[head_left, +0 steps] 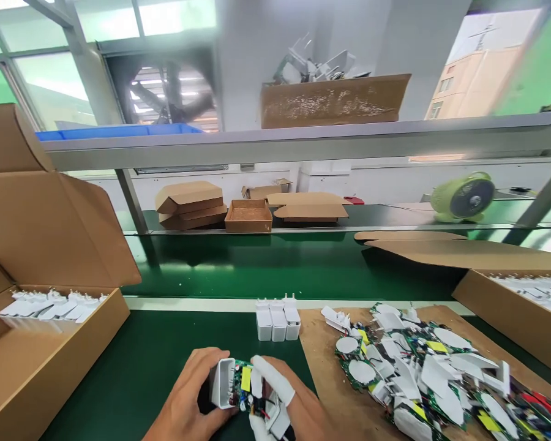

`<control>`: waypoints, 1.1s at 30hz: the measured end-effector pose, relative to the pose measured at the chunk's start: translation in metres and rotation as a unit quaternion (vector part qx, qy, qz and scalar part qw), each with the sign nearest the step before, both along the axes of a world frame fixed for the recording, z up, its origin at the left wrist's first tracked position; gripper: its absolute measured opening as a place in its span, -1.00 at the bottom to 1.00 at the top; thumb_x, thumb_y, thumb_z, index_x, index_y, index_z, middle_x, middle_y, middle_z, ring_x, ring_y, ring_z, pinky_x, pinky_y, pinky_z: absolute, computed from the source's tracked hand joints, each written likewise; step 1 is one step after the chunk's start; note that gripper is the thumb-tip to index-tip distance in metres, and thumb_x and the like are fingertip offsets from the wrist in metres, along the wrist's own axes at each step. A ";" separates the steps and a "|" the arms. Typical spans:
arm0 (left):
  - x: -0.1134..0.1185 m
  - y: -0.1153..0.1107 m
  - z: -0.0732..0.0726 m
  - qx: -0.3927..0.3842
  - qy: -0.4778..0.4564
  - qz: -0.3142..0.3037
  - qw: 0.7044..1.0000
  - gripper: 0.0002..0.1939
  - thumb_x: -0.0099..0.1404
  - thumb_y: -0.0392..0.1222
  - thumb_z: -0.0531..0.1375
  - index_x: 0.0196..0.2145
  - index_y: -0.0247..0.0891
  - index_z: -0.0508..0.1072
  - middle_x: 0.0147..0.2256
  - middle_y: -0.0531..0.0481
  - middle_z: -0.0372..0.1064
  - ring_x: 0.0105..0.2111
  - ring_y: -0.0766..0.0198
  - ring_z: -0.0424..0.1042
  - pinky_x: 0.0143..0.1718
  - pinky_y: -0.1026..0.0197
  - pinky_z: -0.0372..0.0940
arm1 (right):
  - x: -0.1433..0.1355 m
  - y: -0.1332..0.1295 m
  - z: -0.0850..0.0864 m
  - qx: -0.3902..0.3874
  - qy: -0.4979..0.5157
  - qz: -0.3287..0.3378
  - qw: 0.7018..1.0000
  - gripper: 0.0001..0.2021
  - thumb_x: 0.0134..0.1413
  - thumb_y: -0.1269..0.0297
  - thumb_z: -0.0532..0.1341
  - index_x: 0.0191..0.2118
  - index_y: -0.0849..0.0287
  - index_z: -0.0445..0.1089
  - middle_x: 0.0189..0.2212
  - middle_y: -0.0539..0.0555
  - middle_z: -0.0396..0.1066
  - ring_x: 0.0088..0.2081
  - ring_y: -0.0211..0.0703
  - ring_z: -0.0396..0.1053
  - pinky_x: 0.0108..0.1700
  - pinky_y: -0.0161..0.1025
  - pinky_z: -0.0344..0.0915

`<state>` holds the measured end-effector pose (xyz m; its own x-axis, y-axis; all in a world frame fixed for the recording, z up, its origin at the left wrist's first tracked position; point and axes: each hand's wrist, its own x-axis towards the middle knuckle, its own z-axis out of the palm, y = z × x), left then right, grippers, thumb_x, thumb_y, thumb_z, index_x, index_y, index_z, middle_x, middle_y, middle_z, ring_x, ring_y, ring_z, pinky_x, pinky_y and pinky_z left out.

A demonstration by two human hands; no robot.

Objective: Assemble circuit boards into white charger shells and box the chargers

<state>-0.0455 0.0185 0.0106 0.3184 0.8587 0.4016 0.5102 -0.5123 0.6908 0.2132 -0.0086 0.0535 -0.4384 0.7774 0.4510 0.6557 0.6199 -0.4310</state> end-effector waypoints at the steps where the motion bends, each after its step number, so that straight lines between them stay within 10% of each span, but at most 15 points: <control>1: 0.000 -0.001 0.001 0.016 0.003 -0.003 1.000 -0.49 0.37 -0.06 0.35 0.23 -0.06 0.40 0.13 -0.19 0.43 0.13 -0.05 0.44 0.15 -0.01 0.44 | -0.001 0.001 -0.003 0.036 -0.021 0.018 0.999 -0.31 0.11 0.44 0.18 0.39 0.17 0.18 0.27 0.23 0.41 0.14 0.11 0.52 0.23 -0.12 0.45; 11: 0.005 -0.001 0.002 0.048 0.015 -0.053 0.997 -0.35 0.41 -0.34 0.23 0.37 0.05 0.22 0.14 -0.16 0.34 0.14 -0.01 0.34 0.16 -0.02 0.38 | -0.005 0.010 -0.012 0.021 -0.171 0.063 0.983 -0.35 0.00 0.45 0.14 0.27 0.46 0.37 0.24 0.35 0.42 0.17 0.17 0.49 0.25 -0.07 0.43; 33: 0.008 -0.003 0.005 0.059 0.032 -0.074 0.995 -0.34 0.39 -0.46 0.16 0.34 0.01 0.21 0.13 -0.15 0.26 0.12 -0.02 0.24 0.13 -0.05 0.33 | -0.010 0.002 -0.017 0.123 -0.117 0.053 0.984 -0.39 -0.20 0.49 0.10 0.07 0.46 0.48 0.15 0.45 0.46 0.13 0.24 0.42 0.11 0.01 0.44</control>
<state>-0.0371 0.0150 0.0154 0.4665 0.7479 0.4722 0.4633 -0.6614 0.5899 0.2034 -0.0066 0.0369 -0.6258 0.6012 0.4969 0.6452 0.7570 -0.1035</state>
